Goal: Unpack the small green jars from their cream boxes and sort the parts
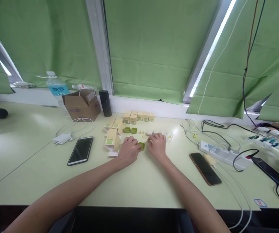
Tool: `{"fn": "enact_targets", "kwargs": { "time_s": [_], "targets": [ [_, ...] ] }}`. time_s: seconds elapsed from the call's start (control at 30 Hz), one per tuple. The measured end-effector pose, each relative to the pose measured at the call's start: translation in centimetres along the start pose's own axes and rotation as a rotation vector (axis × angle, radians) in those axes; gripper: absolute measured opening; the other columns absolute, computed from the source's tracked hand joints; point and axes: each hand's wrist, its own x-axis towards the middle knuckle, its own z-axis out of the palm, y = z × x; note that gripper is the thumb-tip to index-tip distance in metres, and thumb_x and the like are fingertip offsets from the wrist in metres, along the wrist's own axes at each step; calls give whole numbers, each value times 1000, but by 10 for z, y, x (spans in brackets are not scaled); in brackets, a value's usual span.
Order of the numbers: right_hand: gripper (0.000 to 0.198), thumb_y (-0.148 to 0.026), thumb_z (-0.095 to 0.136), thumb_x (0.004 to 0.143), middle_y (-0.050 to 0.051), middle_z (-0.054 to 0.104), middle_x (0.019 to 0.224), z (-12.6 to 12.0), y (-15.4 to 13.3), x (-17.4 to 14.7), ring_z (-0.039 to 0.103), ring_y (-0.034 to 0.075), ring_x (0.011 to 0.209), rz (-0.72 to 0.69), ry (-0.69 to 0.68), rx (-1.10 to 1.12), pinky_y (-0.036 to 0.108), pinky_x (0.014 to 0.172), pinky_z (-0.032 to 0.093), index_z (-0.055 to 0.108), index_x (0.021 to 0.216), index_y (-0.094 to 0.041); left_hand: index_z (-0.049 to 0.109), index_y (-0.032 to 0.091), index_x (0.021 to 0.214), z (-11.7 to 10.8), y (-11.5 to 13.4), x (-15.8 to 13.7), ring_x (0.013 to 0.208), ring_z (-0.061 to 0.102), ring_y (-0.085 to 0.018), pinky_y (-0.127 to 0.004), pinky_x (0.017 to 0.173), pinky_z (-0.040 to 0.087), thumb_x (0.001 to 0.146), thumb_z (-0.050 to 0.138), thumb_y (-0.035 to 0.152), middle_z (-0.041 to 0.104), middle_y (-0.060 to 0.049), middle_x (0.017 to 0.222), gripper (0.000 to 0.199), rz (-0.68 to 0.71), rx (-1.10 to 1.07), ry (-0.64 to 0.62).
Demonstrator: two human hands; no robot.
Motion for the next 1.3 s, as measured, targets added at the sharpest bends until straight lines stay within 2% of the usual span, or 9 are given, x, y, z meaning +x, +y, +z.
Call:
{"fn": "enact_targets", "kwargs": {
  "time_s": [0.07, 0.17, 0.3, 0.47, 0.77, 1.03, 1.17, 1.3],
  "targets": [
    [15, -13, 59, 88, 4, 68, 78, -1, -3, -13, 56, 21, 81, -25, -29, 22, 34, 74, 34, 69, 79, -21, 74, 23, 81, -5, -3, 4, 96, 48, -29, -47, 86, 33, 96, 50, 17, 66, -12, 82, 29, 0, 8, -1],
    [17, -14, 55, 91, 3, 68, 77, 4, -9, -21, 57, 17, 69, 12, -79, 61, 29, 64, 35, 69, 82, -20, 74, 22, 77, -14, -12, 13, 98, 51, -31, -48, 86, 32, 95, 47, 15, 67, -13, 80, 33, -46, 20, 30],
    [18, -15, 54, 91, 3, 71, 81, 11, -16, -21, 60, 16, 68, 2, -130, 23, 27, 58, 32, 70, 85, -20, 70, 21, 66, -20, -29, 24, 93, 53, -31, -48, 88, 30, 89, 50, 11, 67, -13, 75, 33, -138, 59, 7],
    [17, -15, 55, 90, 3, 73, 84, 10, -19, -22, 62, 15, 68, -9, -189, -5, 27, 58, 32, 71, 86, -20, 67, 19, 62, -15, -44, 28, 94, 54, -31, -47, 90, 30, 83, 53, 7, 68, -14, 74, 28, -187, 98, -20],
    [15, -17, 57, 89, 3, 75, 84, 9, -21, -23, 64, 16, 67, 8, -223, -20, 27, 57, 31, 72, 86, -21, 68, 18, 64, -13, -41, 34, 98, 55, -32, -47, 92, 29, 79, 51, 1, 70, -16, 78, 28, -175, 148, -33],
    [15, -17, 58, 89, 4, 75, 84, 9, -22, -22, 64, 16, 68, 9, -235, -21, 28, 57, 32, 72, 86, -21, 70, 19, 66, -10, -38, 31, 97, 56, -32, -47, 90, 31, 81, 53, 5, 70, -15, 78, 27, -164, 196, -51],
    [16, -17, 58, 88, 4, 75, 85, 8, -22, -22, 64, 16, 68, 17, -245, -14, 27, 58, 33, 73, 87, -21, 70, 19, 67, -24, -36, 31, 93, 55, -32, -48, 89, 30, 82, 53, 6, 69, -15, 76, 26, -170, 206, -30],
    [16, -16, 58, 88, 3, 75, 85, 7, -23, -22, 64, 16, 68, 16, -251, -2, 27, 57, 32, 73, 87, -21, 73, 19, 75, -56, -43, 41, 96, 53, -32, -51, 90, 26, 88, 47, 9, 71, -14, 81, 31, -199, 208, 98]
  ]
}}
